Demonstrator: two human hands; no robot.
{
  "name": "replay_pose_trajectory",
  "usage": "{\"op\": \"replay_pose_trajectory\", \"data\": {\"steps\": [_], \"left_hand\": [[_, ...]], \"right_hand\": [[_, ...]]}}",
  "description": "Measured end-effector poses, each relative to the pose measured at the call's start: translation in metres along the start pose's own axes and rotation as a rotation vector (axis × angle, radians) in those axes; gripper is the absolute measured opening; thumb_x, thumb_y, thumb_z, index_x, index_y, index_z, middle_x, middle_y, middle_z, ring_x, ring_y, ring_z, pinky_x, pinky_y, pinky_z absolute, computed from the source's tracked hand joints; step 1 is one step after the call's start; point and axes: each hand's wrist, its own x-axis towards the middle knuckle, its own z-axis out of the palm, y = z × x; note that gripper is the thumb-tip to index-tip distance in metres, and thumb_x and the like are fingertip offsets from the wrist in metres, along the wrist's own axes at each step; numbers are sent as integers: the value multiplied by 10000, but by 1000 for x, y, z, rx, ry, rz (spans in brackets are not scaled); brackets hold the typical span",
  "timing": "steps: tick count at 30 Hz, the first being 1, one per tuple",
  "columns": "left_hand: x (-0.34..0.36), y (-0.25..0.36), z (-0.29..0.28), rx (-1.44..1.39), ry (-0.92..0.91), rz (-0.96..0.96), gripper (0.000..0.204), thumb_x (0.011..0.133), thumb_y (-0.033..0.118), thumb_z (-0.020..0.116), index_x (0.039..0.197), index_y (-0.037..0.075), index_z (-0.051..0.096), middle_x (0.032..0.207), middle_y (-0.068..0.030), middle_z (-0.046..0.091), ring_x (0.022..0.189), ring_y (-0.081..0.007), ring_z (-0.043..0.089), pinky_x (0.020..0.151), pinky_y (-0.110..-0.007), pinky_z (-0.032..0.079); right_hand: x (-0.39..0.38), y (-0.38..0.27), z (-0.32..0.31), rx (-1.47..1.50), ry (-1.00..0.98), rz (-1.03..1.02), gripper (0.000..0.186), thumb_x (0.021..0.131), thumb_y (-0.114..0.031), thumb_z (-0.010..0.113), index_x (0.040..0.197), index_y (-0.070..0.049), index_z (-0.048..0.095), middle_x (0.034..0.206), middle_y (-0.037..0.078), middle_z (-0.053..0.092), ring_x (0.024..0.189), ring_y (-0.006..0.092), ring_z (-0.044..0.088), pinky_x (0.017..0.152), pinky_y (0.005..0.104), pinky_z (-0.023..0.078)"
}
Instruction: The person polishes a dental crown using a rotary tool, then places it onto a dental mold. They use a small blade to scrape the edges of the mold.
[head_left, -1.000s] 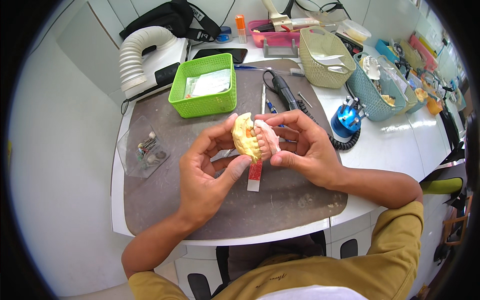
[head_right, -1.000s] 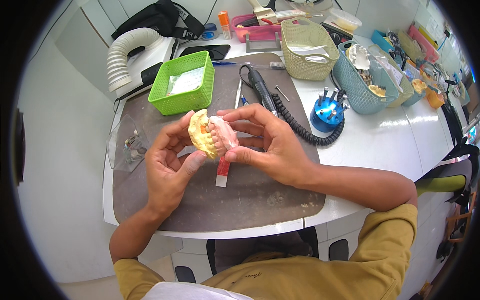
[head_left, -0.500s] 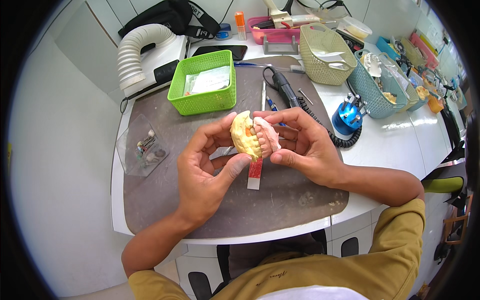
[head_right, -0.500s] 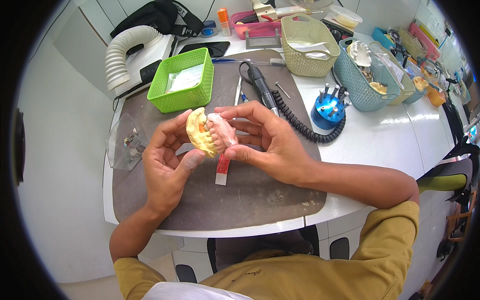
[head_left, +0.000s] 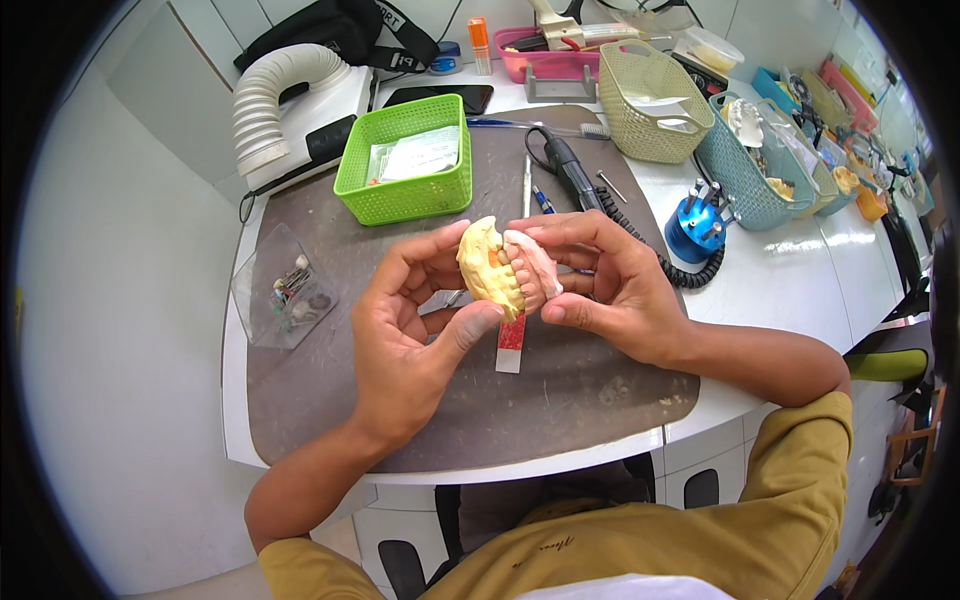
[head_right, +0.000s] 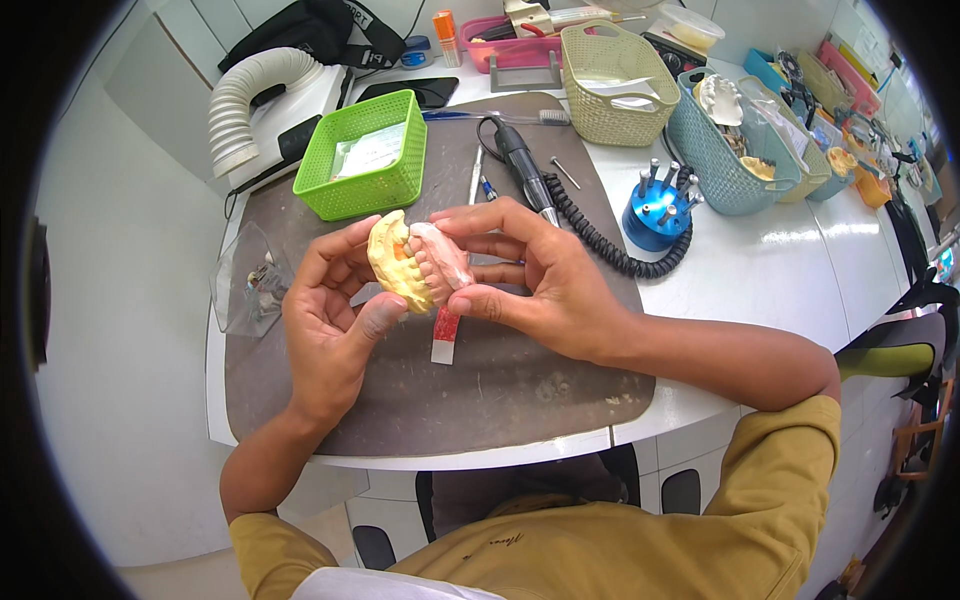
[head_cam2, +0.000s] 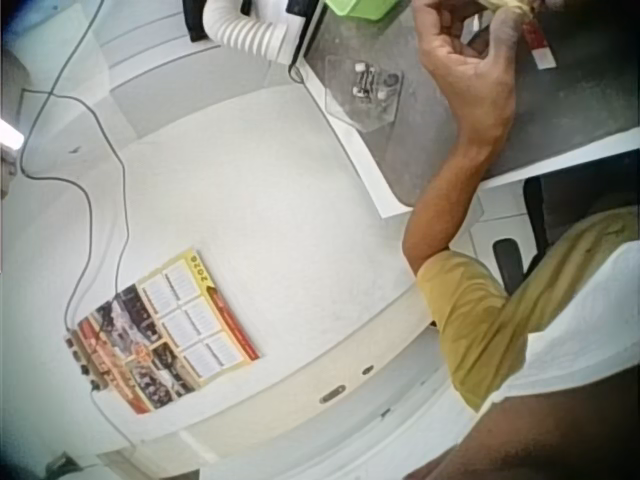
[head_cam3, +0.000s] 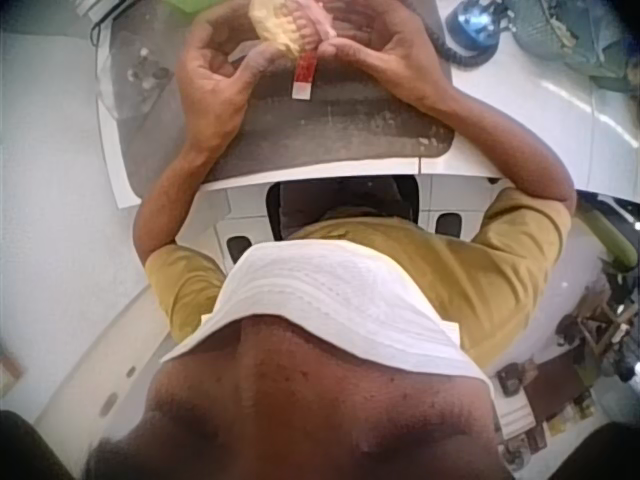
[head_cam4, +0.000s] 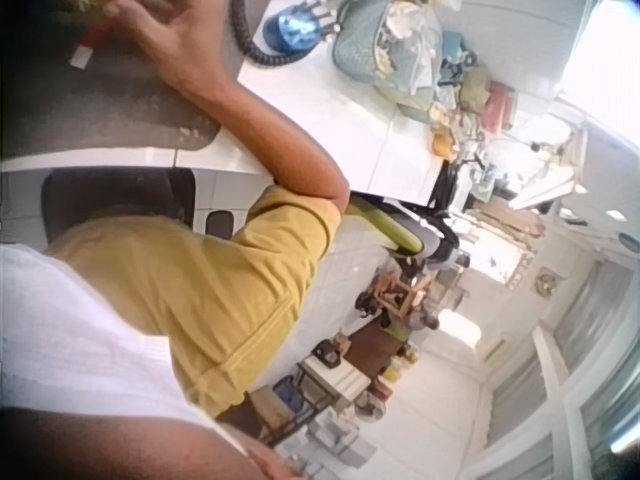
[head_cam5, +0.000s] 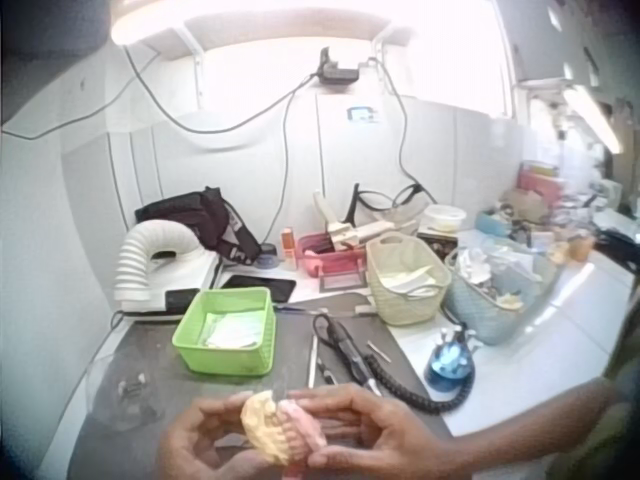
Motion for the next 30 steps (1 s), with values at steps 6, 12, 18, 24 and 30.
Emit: {"op": "replay_pose_trajectory", "data": {"steps": [6,12,18,24,30], "left_hand": [[1,0,1,-22,-4,-10,561,828,9,773,1317,-14,499,1161,-128,627,1063,-176,630,902,-315,583],[-2,-1,2,-39,12,-28,561,814,-25,772,1295,-13,483,1163,-130,616,1060,-174,629,893,-312,591],[-4,-3,4,-33,21,-29,563,799,-48,776,1254,6,450,1151,-124,585,1087,-173,611,887,-311,599],[-4,-3,10,-38,37,-63,589,786,-58,780,1245,21,419,1165,-122,549,1136,-191,591,940,-323,586],[-10,-2,7,-77,79,-59,577,780,-68,782,1193,41,394,1149,-110,528,1124,-189,596,936,-327,594]], "right_hand": [[-1,1,-1,-42,18,14,541,866,-108,765,1322,-43,482,1418,162,439,1304,244,502,1109,394,435],[-1,3,-2,-51,12,-9,536,876,-93,749,1347,-41,498,1399,148,447,1300,242,505,1098,389,451],[-3,-1,1,-173,76,-25,450,907,-68,704,1326,1,556,1308,107,520,1237,213,564,1020,339,536],[-6,2,1,-343,118,-108,475,886,-82,730,1322,8,564,1236,132,626,1143,203,633,987,338,547],[-1,-7,17,-705,98,-257,571,800,-132,814,1301,-14,566,1215,167,651,1105,283,665,931,364,551]]}}
